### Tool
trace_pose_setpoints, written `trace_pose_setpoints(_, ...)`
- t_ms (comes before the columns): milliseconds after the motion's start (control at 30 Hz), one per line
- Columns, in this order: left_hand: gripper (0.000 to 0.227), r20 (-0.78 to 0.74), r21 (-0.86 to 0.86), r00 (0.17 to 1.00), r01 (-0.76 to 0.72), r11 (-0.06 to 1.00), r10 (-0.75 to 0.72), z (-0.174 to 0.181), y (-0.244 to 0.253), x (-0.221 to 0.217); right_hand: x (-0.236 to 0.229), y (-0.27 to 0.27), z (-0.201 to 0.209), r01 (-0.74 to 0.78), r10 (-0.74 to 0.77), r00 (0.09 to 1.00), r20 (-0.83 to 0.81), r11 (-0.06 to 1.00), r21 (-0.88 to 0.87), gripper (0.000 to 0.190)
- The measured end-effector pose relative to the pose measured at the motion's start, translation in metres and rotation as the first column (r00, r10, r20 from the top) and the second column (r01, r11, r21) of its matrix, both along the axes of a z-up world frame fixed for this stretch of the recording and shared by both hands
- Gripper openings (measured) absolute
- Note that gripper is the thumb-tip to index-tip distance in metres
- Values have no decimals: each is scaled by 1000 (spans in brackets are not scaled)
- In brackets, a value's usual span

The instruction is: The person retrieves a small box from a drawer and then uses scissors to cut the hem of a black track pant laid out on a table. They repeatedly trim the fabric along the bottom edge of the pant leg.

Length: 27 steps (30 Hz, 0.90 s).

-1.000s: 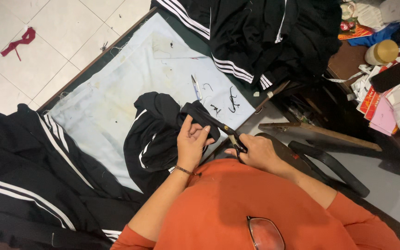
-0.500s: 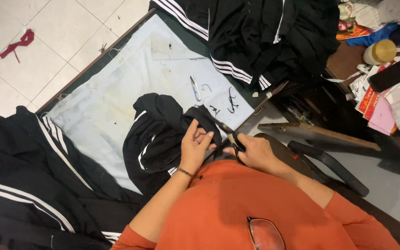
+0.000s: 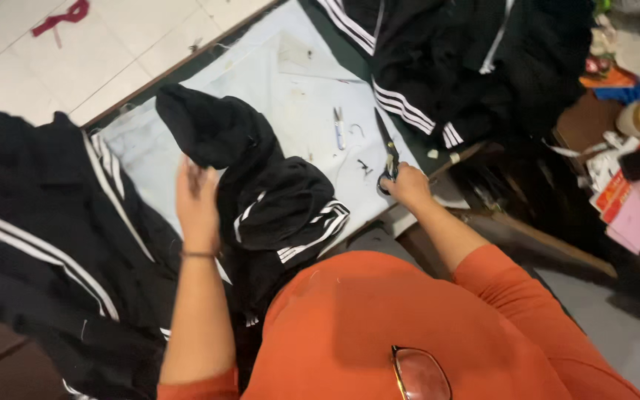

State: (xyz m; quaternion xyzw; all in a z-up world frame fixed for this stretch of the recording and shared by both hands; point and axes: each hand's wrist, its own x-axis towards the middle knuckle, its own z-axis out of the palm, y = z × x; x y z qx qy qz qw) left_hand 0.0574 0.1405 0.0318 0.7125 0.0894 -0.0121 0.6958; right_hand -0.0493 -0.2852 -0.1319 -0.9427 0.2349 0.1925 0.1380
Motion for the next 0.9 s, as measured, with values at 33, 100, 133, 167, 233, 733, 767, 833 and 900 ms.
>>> trace_pose_setpoints(33, 61, 2, -2, 1000, -16, 1000, 16, -21, 11, -22, 1, 5, 4, -16, 16, 1000, 2, 1000, -2, 51)
trace_pose_setpoints(100, 75, -30, 443, 999, -16, 896, 33, -64, 31, -69, 1, 16, 11, -144, 159, 979, 128, 983, -115, 44)
trace_pose_setpoints(133, 75, -30, 442, 998, -34, 896, 53, -80, 38, -92, 4, 29, 24, -164, 178, 976, 127, 980, -116, 44)
trace_pose_setpoints(167, 77, -81, 522, 995, -12, 853, 64, -97, 43, -116, 4, 43, 38, -279, 296, 900, 319, 955, -100, 43)
trace_pose_setpoints(233, 78, -142, 594, 985, 8, 805, 95, -117, 46, -156, 9, 76, 63, -405, 400, 774, 491, 908, -102, 42)
trace_pose_setpoints(733, 103, -504, 611, 863, 360, 705, -4, -122, 24, -193, 205, 163, 146, -441, 29, 843, 538, 611, 658, 23)
trace_pose_setpoints(767, 84, -406, 577, 889, 430, 695, -213, -114, 25, -197, 218, 169, 157, -404, -113, 810, 575, 603, 688, 16)
trace_pose_setpoints(833, 74, -275, 564, 886, 464, 683, -374, -89, 21, -204, 235, 190, 181, -396, -228, 765, 602, 570, 720, 13)
trace_pose_setpoints(900, 67, -667, 345, 583, 794, 500, -464, -53, 15, -211, 238, 222, 205, -391, -184, 763, 620, 632, 669, 28)
